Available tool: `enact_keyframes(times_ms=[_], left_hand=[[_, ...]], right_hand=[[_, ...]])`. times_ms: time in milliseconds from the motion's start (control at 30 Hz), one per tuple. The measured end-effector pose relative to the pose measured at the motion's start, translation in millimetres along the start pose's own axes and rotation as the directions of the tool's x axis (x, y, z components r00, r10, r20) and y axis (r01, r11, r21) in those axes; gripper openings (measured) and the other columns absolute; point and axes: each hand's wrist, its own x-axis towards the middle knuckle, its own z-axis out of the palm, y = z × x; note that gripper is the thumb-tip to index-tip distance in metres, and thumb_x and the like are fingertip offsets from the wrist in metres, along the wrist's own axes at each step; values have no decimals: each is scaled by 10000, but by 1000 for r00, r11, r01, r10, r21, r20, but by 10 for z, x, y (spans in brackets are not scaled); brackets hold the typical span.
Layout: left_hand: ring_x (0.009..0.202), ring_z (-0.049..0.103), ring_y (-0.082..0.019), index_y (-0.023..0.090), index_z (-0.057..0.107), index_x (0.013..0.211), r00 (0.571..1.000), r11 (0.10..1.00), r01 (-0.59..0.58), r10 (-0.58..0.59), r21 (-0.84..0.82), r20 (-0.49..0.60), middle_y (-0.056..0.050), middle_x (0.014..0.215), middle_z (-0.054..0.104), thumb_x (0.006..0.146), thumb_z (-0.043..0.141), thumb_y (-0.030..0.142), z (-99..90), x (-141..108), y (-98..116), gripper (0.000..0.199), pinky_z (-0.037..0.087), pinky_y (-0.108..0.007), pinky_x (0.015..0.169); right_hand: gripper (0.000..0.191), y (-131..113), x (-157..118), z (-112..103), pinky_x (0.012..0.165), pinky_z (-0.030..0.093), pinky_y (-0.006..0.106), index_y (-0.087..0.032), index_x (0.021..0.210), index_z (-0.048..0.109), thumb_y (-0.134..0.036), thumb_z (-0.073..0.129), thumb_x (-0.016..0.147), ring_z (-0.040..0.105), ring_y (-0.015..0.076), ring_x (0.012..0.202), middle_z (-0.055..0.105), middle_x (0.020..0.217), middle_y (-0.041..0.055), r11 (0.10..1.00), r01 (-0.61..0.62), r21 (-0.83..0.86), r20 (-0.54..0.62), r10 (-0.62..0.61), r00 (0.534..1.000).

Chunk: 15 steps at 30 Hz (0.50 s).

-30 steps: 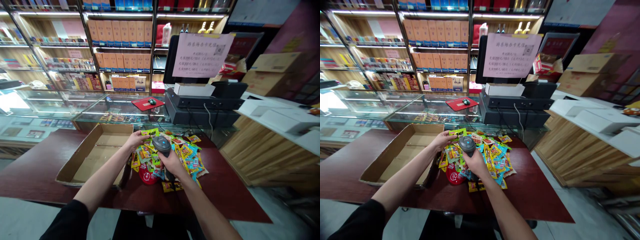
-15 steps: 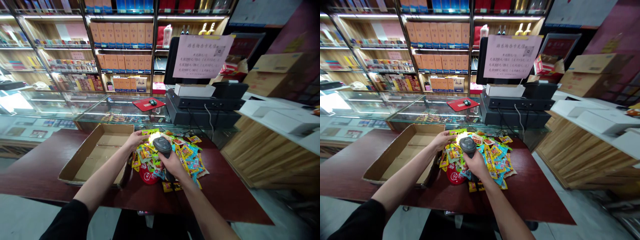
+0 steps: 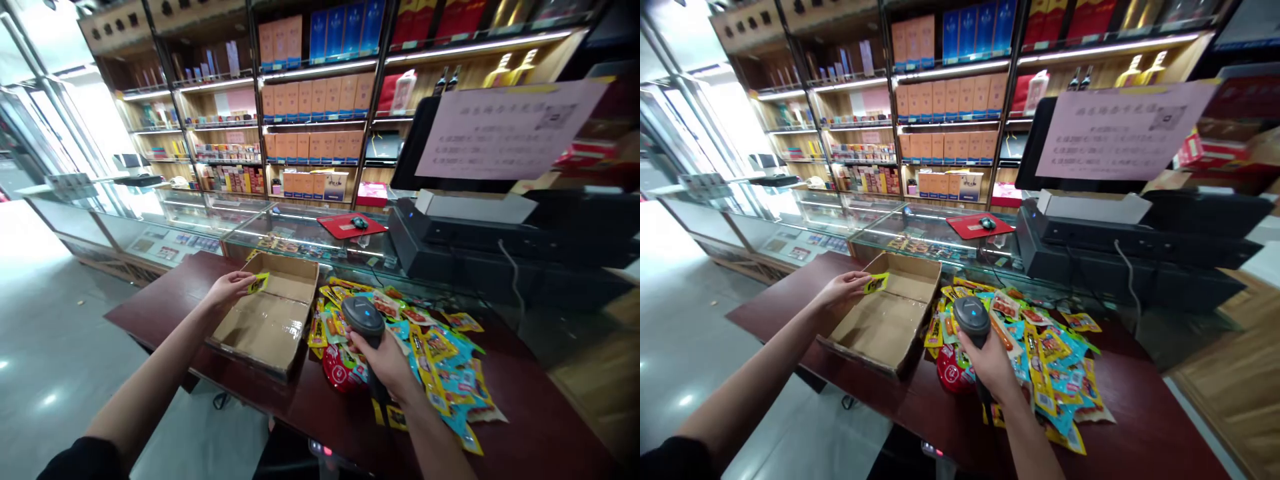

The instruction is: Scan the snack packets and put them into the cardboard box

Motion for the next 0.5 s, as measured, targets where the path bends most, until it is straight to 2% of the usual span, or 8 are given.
enact_keyframes(times_ms=[100,200,267,333,500], left_hand=[[765,707,-182,94,632,878,1000,999,-8,7,-37,-28,-105,829,707,626,826,254,-190,-48,-8,356,571,-259,755],[790,711,-202,96,625,880,1000,999,-4,4,-55,3,-113,827,708,631,823,260,-119,-72,-70,358,571,-290,785],[803,711,-205,99,628,893,997,999,1,2,-42,72,-115,842,710,627,825,281,54,-74,-121,378,569,-299,794],[826,709,-210,101,634,904,987,1000,2,2,-27,160,-121,869,713,626,824,312,303,-75,-163,397,562,-311,814],[803,704,-203,101,656,878,927,999,24,-37,39,373,-127,860,719,603,834,342,1118,-130,-235,406,551,-334,824]], right_hand=[[445,-42,-15,-15,696,594,380,-157,1062,623,-444,691,729,706,249,778,724,963,103,998,-52,31,7,52,999],[400,-84,-26,-109,679,598,376,-165,991,636,-437,706,706,699,272,838,721,956,106,996,-63,63,-39,65,997],[389,-101,-33,-205,669,598,383,-169,971,645,-437,712,698,697,278,829,720,954,109,996,-53,65,-76,58,995],[375,-114,-49,-317,669,597,388,-169,954,657,-443,707,703,697,280,815,721,946,111,998,-42,49,-99,47,994],[391,-166,-156,-605,641,593,383,-163,954,658,-448,716,692,692,294,834,722,912,112,999,-20,44,-163,27,986]])
